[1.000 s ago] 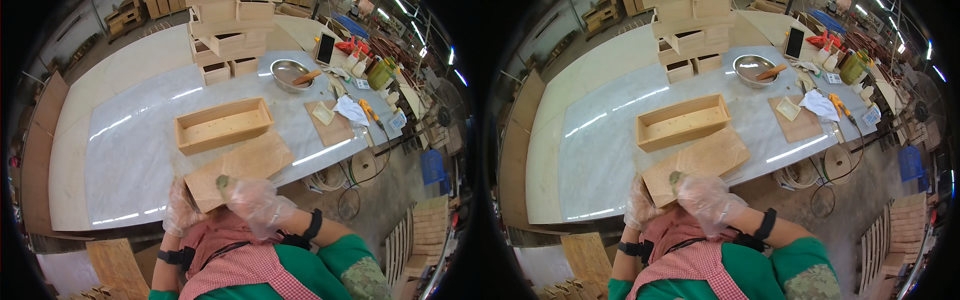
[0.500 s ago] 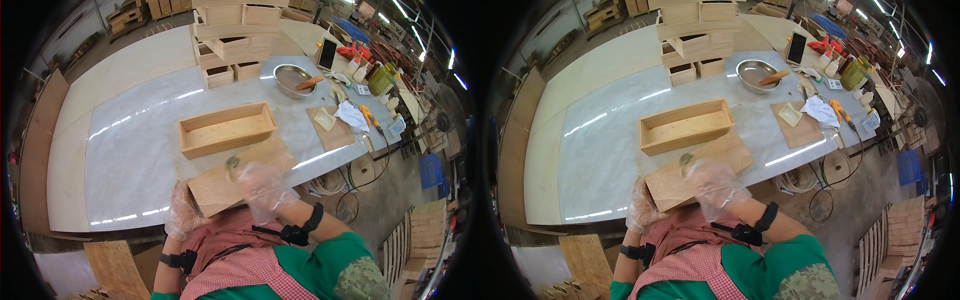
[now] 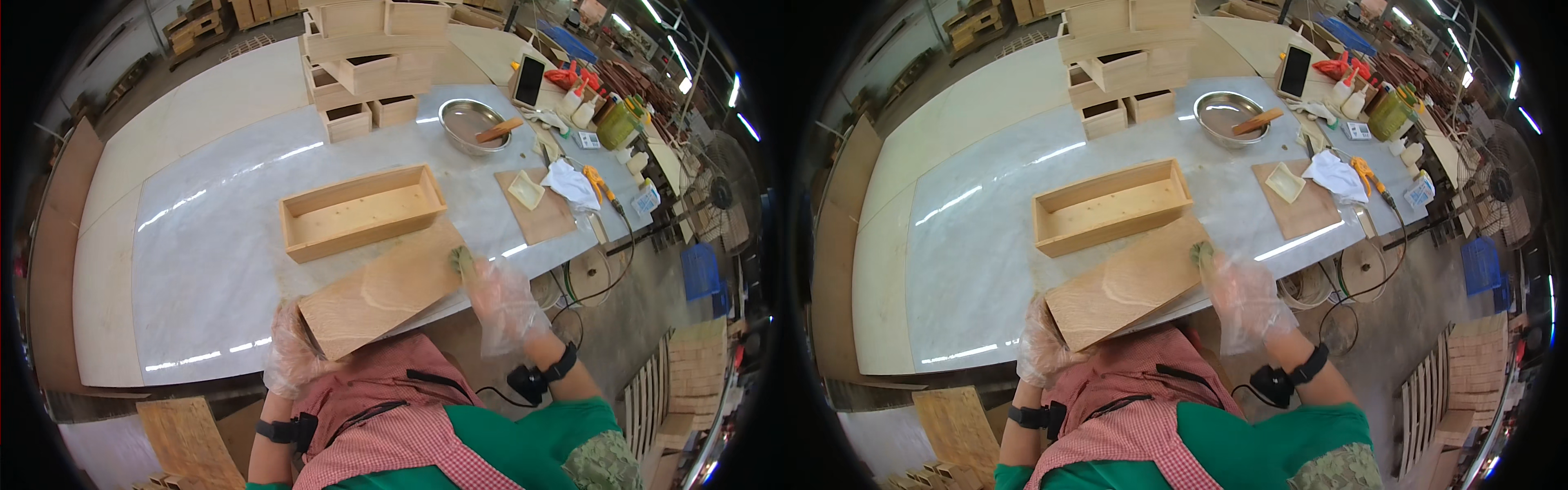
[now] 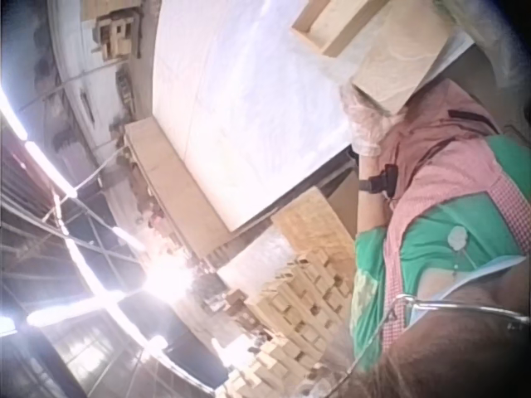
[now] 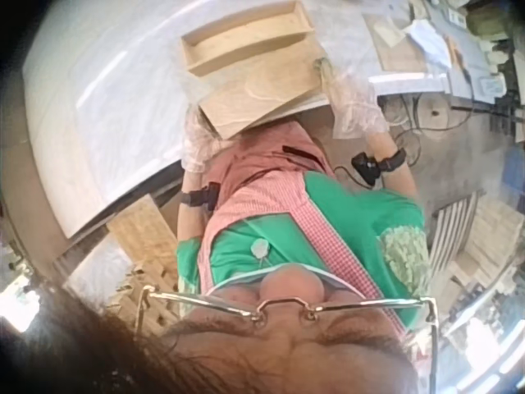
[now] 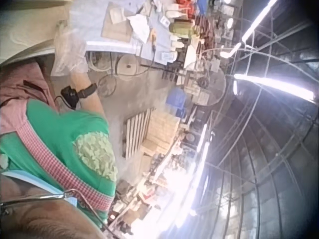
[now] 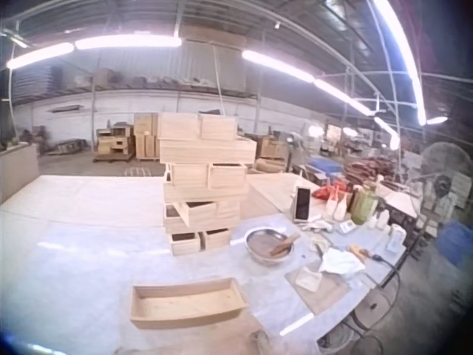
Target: The recorder is polishing wooden drawer components with a cloth and wax in a manufacturing environment.
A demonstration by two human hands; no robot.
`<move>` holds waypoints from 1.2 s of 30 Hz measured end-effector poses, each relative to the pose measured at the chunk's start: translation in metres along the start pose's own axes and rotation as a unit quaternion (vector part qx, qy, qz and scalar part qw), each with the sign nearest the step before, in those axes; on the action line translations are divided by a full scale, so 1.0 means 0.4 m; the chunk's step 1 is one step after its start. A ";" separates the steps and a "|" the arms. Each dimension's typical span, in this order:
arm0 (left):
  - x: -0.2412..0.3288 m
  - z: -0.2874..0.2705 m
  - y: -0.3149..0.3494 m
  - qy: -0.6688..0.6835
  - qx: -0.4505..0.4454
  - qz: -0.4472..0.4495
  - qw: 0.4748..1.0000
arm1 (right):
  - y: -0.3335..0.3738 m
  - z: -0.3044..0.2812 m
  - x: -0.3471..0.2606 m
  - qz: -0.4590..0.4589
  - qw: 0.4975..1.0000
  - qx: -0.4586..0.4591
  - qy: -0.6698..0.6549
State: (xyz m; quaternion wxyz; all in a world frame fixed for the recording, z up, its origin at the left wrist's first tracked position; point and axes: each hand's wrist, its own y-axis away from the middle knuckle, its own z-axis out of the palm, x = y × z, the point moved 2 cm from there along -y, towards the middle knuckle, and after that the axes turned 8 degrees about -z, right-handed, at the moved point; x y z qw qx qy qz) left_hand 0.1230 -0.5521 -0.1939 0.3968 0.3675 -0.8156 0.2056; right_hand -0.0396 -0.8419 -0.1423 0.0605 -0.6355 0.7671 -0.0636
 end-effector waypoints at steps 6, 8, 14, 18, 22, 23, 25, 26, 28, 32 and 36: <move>0.014 0.003 -0.005 0.039 0.021 0.010 0.999 | -0.156 0.066 0.105 0.005 0.998 -0.065 0.017; 0.013 0.002 -0.007 0.035 0.010 0.001 0.999 | -0.173 0.076 0.119 0.003 0.998 -0.018 -0.061; -0.028 0.014 -0.012 0.118 -0.028 -0.078 0.990 | -0.025 -0.055 0.028 0.036 0.999 0.000 -0.023; -0.028 0.009 -0.009 0.120 -0.034 -0.079 0.989 | 0.020 -0.029 0.055 0.016 0.998 -0.043 -0.040; -0.021 0.019 -0.006 0.102 -0.039 -0.071 0.991 | -0.083 -0.031 0.056 0.033 0.998 -0.026 -0.048; -0.020 0.019 -0.003 0.096 -0.038 -0.071 0.992 | -0.105 -0.020 0.060 0.060 0.995 -0.062 -0.052; -0.013 0.027 -0.004 0.085 -0.042 -0.064 0.993 | -0.121 0.042 0.094 0.032 0.997 -0.075 -0.003; -0.015 0.030 -0.009 0.076 -0.045 -0.059 0.994 | -0.127 0.069 0.107 0.008 0.995 -0.091 0.047; -0.018 0.034 -0.017 0.060 -0.050 -0.053 0.996 | -0.115 0.084 0.126 -0.018 0.998 -0.028 0.050; -0.038 0.003 0.001 0.025 -0.038 -0.069 0.997 | -0.106 0.125 0.131 -0.072 0.990 0.118 -0.005; 0.004 -0.066 0.092 -0.096 -0.008 -0.070 0.993 | -0.006 0.309 0.249 0.022 0.890 0.169 -0.423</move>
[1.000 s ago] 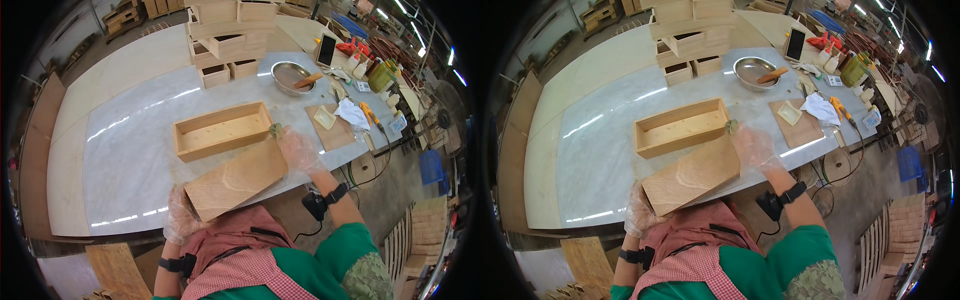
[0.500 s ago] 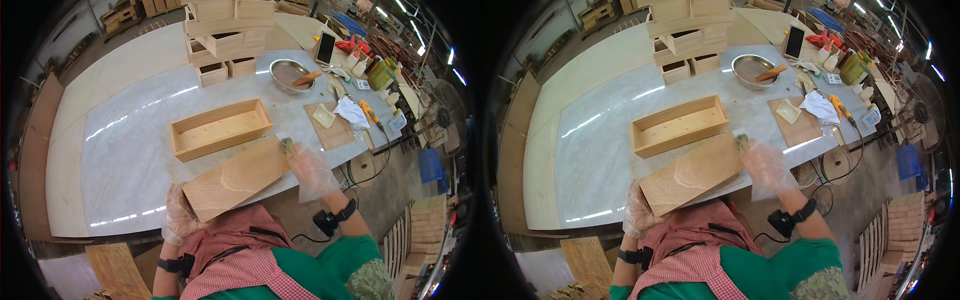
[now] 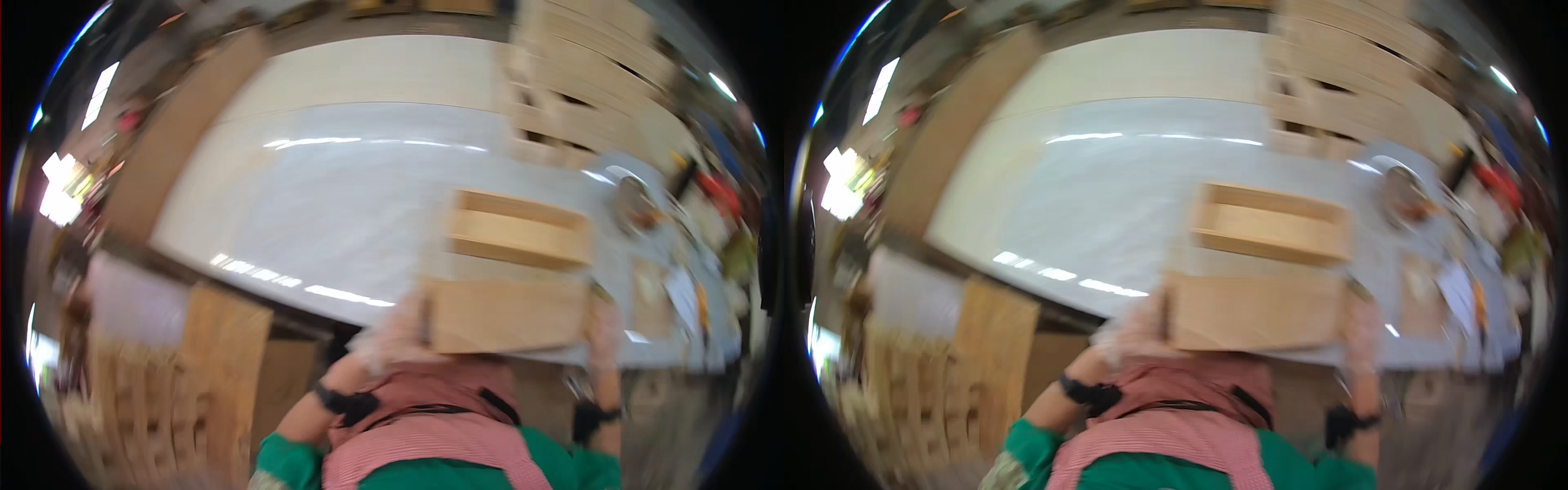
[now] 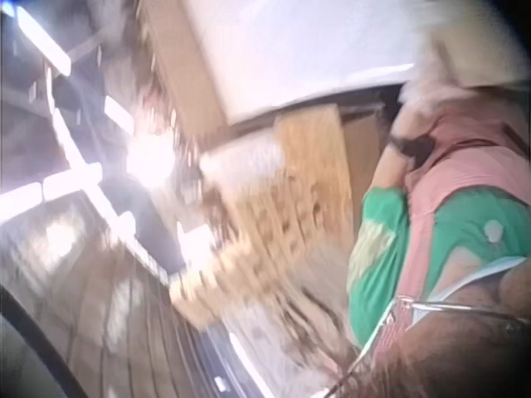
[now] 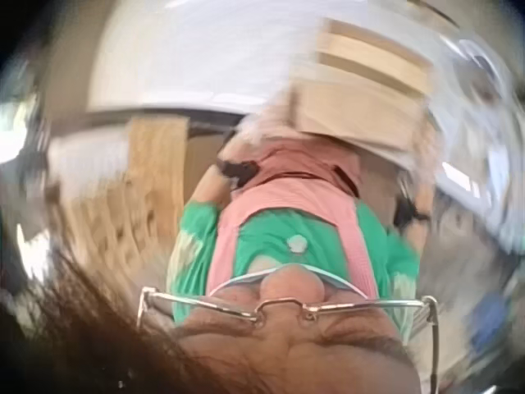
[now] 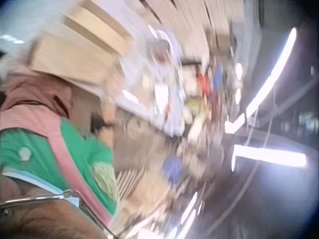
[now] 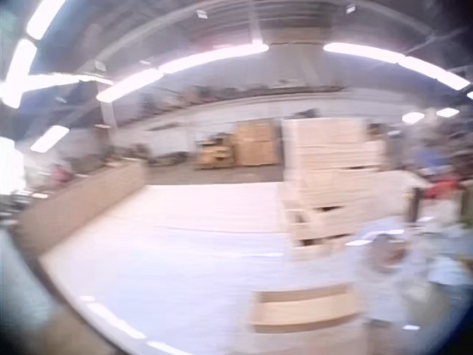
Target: The recorder is polishing wooden drawer components with a cloth and wax in a manufacturing environment.
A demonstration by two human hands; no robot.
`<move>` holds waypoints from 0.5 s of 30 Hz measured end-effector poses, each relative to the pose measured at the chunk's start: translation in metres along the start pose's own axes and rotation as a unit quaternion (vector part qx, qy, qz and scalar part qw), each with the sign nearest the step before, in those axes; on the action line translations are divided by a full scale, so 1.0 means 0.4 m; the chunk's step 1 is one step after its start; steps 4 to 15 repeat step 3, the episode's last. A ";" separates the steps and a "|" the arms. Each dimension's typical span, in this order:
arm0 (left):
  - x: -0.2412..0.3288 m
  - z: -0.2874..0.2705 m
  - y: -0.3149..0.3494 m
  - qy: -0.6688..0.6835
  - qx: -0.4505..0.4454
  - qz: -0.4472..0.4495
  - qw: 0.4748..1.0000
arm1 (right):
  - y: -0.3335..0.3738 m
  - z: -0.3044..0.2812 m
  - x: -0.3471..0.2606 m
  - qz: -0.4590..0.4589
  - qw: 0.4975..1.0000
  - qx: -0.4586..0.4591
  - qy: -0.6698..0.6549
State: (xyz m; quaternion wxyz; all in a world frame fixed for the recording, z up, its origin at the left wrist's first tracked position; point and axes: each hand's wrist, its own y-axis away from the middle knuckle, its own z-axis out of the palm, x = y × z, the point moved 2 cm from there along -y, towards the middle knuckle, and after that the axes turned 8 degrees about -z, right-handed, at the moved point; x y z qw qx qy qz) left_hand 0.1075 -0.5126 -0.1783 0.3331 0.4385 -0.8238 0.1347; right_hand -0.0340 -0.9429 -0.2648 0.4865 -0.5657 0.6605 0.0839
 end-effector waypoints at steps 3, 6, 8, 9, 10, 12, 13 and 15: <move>0.041 -0.075 0.034 0.167 -0.196 -0.121 0.959 | 0.024 -0.040 0.031 -0.306 0.919 -0.116 0.221; 0.041 -0.075 0.034 0.167 -0.196 -0.121 0.959 | 0.024 -0.040 0.031 -0.306 0.919 -0.116 0.221; 0.041 -0.075 0.034 0.167 -0.196 -0.121 0.959 | 0.024 -0.040 0.031 -0.306 0.919 -0.116 0.221; 0.041 -0.075 0.034 0.167 -0.196 -0.121 0.959 | 0.024 -0.040 0.031 -0.306 0.919 -0.116 0.221; 0.041 -0.075 0.034 0.167 -0.196 -0.121 0.959 | 0.024 -0.040 0.031 -0.306 0.919 -0.116 0.221; 0.041 -0.075 0.034 0.167 -0.196 -0.121 0.959 | 0.024 -0.040 0.031 -0.306 0.919 -0.116 0.221; 0.041 -0.075 0.034 0.167 -0.196 -0.121 0.959 | 0.024 -0.040 0.031 -0.306 0.919 -0.116 0.221; 0.041 -0.075 0.034 0.167 -0.196 -0.121 0.959 | 0.024 -0.040 0.031 -0.306 0.919 -0.116 0.221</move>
